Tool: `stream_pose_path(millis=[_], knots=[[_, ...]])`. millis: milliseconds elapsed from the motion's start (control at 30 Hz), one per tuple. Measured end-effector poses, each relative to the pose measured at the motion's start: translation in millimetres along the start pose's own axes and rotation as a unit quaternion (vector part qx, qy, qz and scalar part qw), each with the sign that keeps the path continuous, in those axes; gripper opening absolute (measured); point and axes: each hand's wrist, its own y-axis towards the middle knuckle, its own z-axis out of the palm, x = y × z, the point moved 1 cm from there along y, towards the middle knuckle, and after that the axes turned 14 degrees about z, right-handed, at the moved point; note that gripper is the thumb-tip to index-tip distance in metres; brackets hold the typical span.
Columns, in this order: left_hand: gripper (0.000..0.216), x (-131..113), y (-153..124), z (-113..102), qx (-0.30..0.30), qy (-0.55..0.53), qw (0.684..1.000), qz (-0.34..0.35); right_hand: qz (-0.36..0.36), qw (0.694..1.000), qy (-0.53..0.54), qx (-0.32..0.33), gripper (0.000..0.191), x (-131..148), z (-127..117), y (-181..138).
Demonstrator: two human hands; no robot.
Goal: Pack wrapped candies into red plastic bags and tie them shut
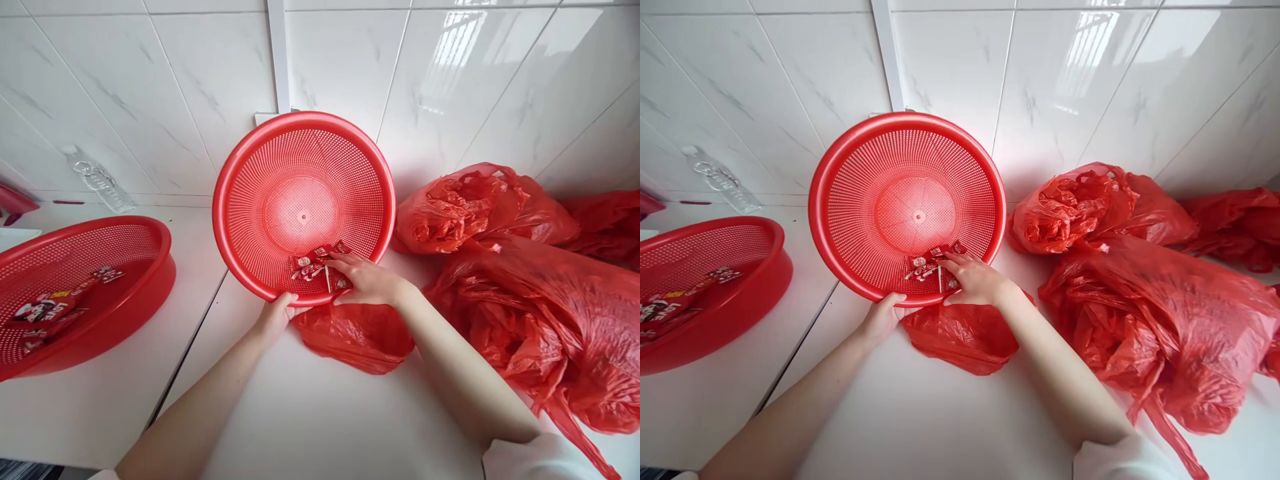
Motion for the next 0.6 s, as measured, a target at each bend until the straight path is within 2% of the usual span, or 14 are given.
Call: stream_pose_path(millis=[200,267,333,400,467,533,600], knots=[[0.036,-1,4,-1,-0.026,0.004,1.000,0.000,-0.055,0.998,0.016,0.015,0.061,-9,-2,-4],[0.034,-2,5,-2,-0.023,0.007,1.000,-0.004,-0.060,0.996,0.066,0.030,0.046,-8,-8,-7],[0.031,-2,7,-5,-0.029,0.014,0.999,0.004,-0.013,0.985,0.168,0.030,0.031,-4,-16,-10],[0.030,-3,9,-10,-0.043,0.022,0.999,0.014,0.067,0.951,0.300,0.032,0.031,0,-24,-13],[0.030,-5,11,-16,-0.055,0.025,0.998,0.023,0.122,0.898,0.419,0.051,0.040,4,-31,-17],[0.029,-6,14,-21,-0.065,0.024,0.997,0.036,0.138,0.857,0.491,0.074,0.046,8,-36,-19],[0.028,-8,16,-24,-0.072,0.026,0.996,0.044,0.134,0.841,0.518,0.085,0.050,10,-40,-21]])
